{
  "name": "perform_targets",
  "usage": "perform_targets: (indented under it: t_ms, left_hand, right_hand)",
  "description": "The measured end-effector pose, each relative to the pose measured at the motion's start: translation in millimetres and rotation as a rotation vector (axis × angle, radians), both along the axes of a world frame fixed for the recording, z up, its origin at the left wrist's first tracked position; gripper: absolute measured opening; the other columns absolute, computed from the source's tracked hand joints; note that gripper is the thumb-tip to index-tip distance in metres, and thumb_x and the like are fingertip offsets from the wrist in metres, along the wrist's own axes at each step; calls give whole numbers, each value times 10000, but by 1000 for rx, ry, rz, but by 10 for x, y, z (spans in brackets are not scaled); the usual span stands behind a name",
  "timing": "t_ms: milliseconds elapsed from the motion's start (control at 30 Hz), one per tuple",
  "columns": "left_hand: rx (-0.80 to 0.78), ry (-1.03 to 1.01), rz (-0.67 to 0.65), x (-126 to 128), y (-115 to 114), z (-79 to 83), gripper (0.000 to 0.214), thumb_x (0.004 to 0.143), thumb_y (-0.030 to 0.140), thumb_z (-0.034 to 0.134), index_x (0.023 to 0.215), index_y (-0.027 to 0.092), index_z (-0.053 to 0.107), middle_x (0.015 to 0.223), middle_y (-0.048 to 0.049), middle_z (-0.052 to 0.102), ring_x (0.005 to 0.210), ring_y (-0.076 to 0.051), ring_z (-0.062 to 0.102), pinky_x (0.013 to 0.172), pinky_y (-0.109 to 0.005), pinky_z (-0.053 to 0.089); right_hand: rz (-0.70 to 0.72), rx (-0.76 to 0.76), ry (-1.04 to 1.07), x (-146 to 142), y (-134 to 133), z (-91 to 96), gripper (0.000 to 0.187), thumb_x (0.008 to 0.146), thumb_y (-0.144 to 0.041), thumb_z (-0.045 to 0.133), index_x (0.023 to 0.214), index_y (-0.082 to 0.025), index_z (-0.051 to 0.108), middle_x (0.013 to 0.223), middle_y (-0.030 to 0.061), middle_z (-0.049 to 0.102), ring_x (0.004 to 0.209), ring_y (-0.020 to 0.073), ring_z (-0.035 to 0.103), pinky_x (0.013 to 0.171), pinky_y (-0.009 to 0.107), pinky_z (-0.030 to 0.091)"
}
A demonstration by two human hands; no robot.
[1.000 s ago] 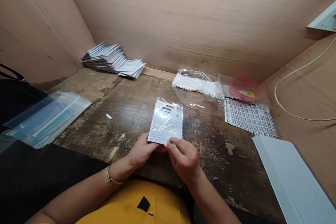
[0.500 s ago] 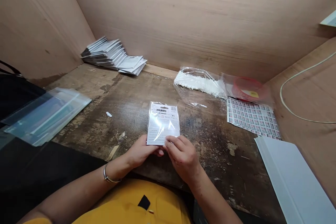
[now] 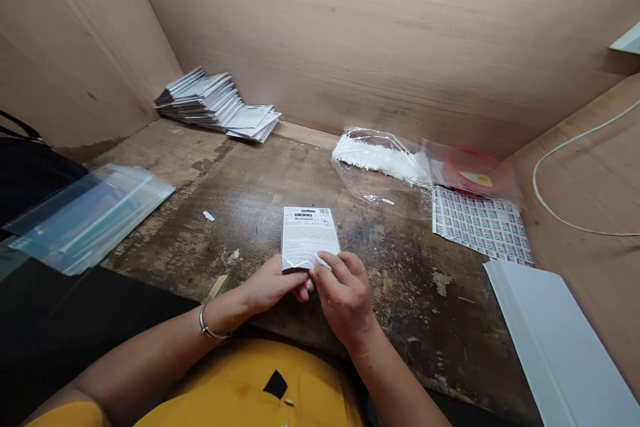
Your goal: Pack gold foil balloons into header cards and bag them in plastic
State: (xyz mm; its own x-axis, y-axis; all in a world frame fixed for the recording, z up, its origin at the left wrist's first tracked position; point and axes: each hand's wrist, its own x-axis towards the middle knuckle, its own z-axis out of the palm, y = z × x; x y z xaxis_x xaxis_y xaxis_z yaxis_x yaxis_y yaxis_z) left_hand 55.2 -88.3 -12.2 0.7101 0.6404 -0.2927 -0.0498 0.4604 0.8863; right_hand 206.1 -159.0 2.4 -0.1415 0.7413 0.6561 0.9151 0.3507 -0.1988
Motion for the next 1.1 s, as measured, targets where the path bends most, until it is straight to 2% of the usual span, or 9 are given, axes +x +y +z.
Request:
perform_targets:
  t_ms: [133, 233, 333, 433, 500, 600, 733, 867, 1100]
  left_hand:
    - [-32, 11, -43, -81, 42, 88, 202, 647, 289, 720, 722, 113, 653, 600, -17, 624, 507, -95, 570, 538, -222, 498]
    - [-55, 48, -30, -102, 57, 84, 179, 626, 268, 717, 685, 115, 645, 604, -30, 631, 531, -115, 599, 567, -241, 513]
    - [-58, 72, -7, -125, 44, 42, 206, 626, 288, 717, 723, 118, 652, 635, -33, 641, 559, -129, 611, 589, -258, 518]
    - [-46, 136, -122, -247, 11, 123, 283, 704, 371, 683, 836, 122, 668, 687, -46, 667, 573, -135, 615, 595, -264, 513]
    - [102, 253, -286, -367, 18, 264, 320, 804, 435, 601, 868, 132, 678, 721, -63, 688, 605, -155, 631, 610, -283, 514]
    - [747, 471, -320, -446, 126, 439, 347, 914, 420, 473, 958, 159, 697, 901, -104, 720, 862, -237, 670, 820, -392, 511]
    - [1383, 610, -347, -232, 364, 293, 668, 798, 466, 653, 1362, 141, 502, 1449, -208, 451, 1367, -386, 371, 1115, -571, 255]
    - [1453, 723, -416, 33, 455, 5, 816, 747, 547, 679, 1392, 94, 470, 1493, -257, 358, 1391, -436, 309, 1131, -573, 238]
    - [1462, 728, -276, 150, 382, -83, 786, 731, 575, 666, 1320, 69, 547, 1427, -256, 454, 1351, -463, 359, 1122, -598, 248]
  right_hand:
    - [-194, -103, 345, 106, -27, -27, 245, 784, -379, 735, 919, -207, 625, 1154, 151, 629, 1067, 304, 595, 878, 475, 533]
    - [-190, -512, 897, 198, -5, -44, 515, 827, -610, 577, 1100, -173, 566, 992, 145, 668, 765, 240, 682, 608, 378, 585]
    - [-38, -939, 1284, 202, 69, -54, 448, 823, -611, 563, 925, -174, 570, 662, 17, 637, 447, 132, 570, 424, 264, 495]
    - [-54, -954, 1380, 176, 163, -86, 411, 708, -554, 696, 766, -197, 502, 520, -60, 550, 356, 73, 438, 352, 199, 386]
    - [-109, -939, 1353, 182, 202, -125, 417, 698, -572, 669, 733, -213, 460, 501, -74, 536, 335, 58, 382, 329, 187, 339]
    - [-147, -1024, 1282, 203, 175, -163, 366, 714, -543, 631, 733, -216, 466, 483, -72, 541, 310, 64, 358, 313, 190, 307]
    - [-175, -944, 862, 326, 123, -8, 199, 808, -401, 584, 762, -209, 557, 511, -21, 592, 372, 128, 476, 378, 233, 361]
    - [-468, -402, 132, 791, 562, 300, 222, 913, -257, 452, 880, -186, 660, 869, 99, 705, 769, 210, 637, 716, 326, 481]
    - [-676, -595, 6, 1468, 1950, 159, 200, 867, -227, 574, 981, -122, 700, 973, 151, 723, 931, 250, 653, 798, 307, 445]
